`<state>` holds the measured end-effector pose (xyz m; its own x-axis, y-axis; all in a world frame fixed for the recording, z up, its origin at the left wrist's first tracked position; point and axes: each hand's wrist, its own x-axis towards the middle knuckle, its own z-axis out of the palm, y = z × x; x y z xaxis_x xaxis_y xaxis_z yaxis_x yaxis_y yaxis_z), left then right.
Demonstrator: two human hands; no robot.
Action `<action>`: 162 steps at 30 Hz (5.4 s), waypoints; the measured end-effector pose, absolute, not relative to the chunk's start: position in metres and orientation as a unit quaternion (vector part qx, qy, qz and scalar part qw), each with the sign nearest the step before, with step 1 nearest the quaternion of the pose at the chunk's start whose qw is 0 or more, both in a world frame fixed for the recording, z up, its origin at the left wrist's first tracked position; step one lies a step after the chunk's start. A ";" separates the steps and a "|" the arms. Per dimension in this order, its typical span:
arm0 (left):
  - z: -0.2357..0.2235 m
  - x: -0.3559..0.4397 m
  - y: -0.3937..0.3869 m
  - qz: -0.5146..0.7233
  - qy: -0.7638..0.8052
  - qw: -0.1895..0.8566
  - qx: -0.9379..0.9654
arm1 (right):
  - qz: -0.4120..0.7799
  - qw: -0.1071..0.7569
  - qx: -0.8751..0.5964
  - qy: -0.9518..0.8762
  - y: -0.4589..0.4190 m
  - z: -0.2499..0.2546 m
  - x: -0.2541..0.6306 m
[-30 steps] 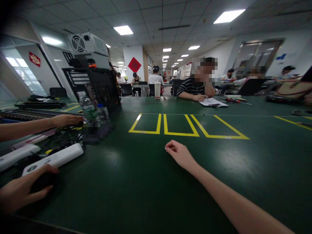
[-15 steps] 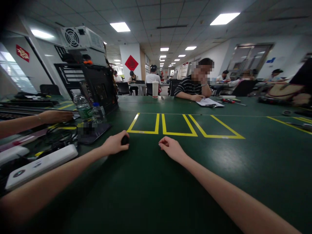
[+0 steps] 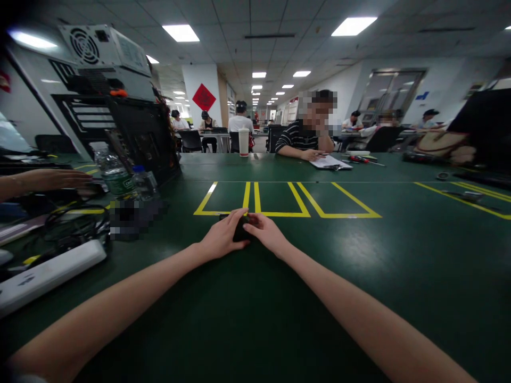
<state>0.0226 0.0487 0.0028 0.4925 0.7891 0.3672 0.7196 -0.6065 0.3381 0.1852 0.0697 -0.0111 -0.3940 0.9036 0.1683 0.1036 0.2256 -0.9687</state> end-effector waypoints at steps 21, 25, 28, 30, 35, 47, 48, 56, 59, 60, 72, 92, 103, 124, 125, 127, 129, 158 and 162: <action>-0.003 0.011 0.061 0.261 0.346 0.026 0.901 | 0.451 0.391 -0.348 -0.723 0.064 -0.014 0.186; -0.004 0.011 0.064 0.266 0.352 0.041 0.897 | 0.442 0.399 -0.337 -0.729 0.064 -0.017 0.185; -0.005 0.011 0.063 0.273 0.350 0.035 0.896 | 0.433 0.406 -0.329 -0.735 0.062 -0.017 0.185; -0.005 0.011 0.062 0.273 0.347 0.030 0.897 | 0.439 0.404 -0.322 -0.735 0.060 -0.017 0.186; -0.004 0.011 0.060 0.276 0.349 0.028 0.895 | 0.464 0.402 -0.308 -0.727 0.059 -0.014 0.187; -0.002 0.013 0.061 0.273 0.362 0.033 0.891 | 0.440 0.420 -0.354 -0.711 0.065 -0.021 0.184; -0.002 0.013 0.060 0.274 0.362 0.032 0.890 | 0.436 0.417 -0.355 -0.714 0.063 -0.020 0.184; -0.004 0.014 0.060 0.278 0.368 0.018 0.887 | 0.463 0.410 -0.325 -0.716 0.056 -0.013 0.184; -0.005 0.014 0.061 0.280 0.366 0.014 0.887 | 0.461 0.428 -0.327 -0.705 0.061 -0.016 0.184; -0.004 0.014 0.060 0.281 0.364 0.014 0.888 | 0.464 0.434 -0.327 -0.700 0.062 -0.017 0.184; -0.001 0.015 0.058 0.276 0.378 0.032 0.883 | 0.473 0.411 -0.340 -0.701 0.062 -0.014 0.184; -0.005 0.018 0.061 0.289 0.389 0.014 0.875 | 0.450 0.431 -0.374 -0.687 0.067 -0.018 0.182; -0.003 0.019 0.059 0.279 0.404 0.019 0.871 | 0.502 0.419 -0.332 -0.680 0.061 -0.014 0.182; -0.003 0.018 0.058 0.277 0.398 0.014 0.874 | 0.505 0.409 -0.307 -0.695 0.061 -0.012 0.183; -0.003 0.018 0.058 0.278 0.397 0.014 0.874 | 0.505 0.413 -0.312 -0.690 0.061 -0.012 0.183; -0.003 0.018 0.058 0.280 0.395 0.014 0.874 | 0.507 0.418 -0.330 -0.678 0.063 -0.012 0.182; -0.004 0.017 0.059 0.283 0.395 0.012 0.874 | 0.509 0.419 -0.351 -0.665 0.065 -0.013 0.181; -0.007 0.018 0.061 0.280 0.395 0.002 0.875 | 0.563 0.377 -0.309 -0.668 0.073 -0.013 0.188; -0.006 0.018 0.060 0.283 0.395 0.004 0.874 | 0.563 0.372 -0.310 -0.669 0.068 -0.009 0.188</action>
<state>0.0180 0.0605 -0.0063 0.5281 0.6927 0.4911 0.6884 -0.6879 0.2300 0.1883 0.0680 -0.0090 -0.5304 0.8345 0.1490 -0.0042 0.1732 -0.9849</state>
